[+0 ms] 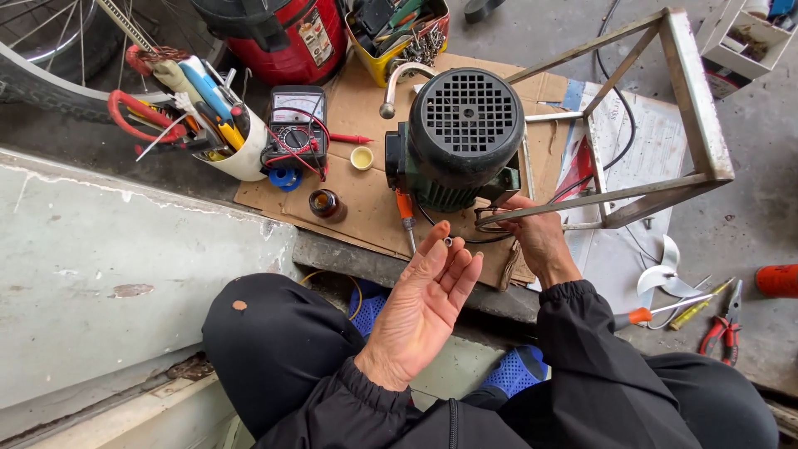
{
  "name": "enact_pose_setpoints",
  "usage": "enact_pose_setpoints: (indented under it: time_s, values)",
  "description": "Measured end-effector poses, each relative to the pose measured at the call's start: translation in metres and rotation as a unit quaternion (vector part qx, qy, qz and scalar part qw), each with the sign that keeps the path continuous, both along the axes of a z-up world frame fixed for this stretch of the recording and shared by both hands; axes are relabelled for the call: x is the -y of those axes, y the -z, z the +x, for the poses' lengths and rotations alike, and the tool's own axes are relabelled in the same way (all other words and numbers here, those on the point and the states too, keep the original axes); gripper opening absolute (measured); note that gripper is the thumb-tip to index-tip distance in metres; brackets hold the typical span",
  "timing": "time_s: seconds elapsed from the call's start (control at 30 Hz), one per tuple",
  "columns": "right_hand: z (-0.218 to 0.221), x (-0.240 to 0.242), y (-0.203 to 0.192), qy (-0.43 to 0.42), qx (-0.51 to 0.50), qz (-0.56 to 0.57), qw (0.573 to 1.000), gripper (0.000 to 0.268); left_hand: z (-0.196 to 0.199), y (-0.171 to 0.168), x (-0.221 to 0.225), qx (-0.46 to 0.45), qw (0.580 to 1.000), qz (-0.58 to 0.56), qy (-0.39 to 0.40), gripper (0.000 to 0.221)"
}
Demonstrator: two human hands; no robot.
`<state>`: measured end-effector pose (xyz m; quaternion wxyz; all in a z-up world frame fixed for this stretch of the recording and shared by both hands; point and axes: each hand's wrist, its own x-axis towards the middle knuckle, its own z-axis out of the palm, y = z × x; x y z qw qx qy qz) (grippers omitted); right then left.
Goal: Securing a motor to a metal support frame using bolts and a screwdriver.
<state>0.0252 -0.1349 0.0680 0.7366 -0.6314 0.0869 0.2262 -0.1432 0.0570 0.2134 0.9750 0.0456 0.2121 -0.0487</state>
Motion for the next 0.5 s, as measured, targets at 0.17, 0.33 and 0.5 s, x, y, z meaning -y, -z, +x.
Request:
enact_pose_setpoints:
  time_s: [0.17, 0.33, 0.5]
  values:
    - [-0.0009, -0.0010, -0.0019, 0.008, -0.008, 0.000, 1.000, 0.018, -0.0001, 0.0008, 0.0002, -0.003, 1.000, -0.012, 0.003, 0.035]
    - [-0.0009, -0.0010, 0.0008, 0.011, -0.005, -0.002, 1.000, 0.017, 0.0009, 0.0051, -0.0005, -0.014, 1.000, -0.022, 0.005, 0.033]
    - [-0.0003, -0.0009, 0.0030, 0.019, -0.012, -0.001, 1.000, 0.021, 0.0022, 0.0056, 0.0001, -0.026, 0.999, -0.035, 0.009, 0.021]
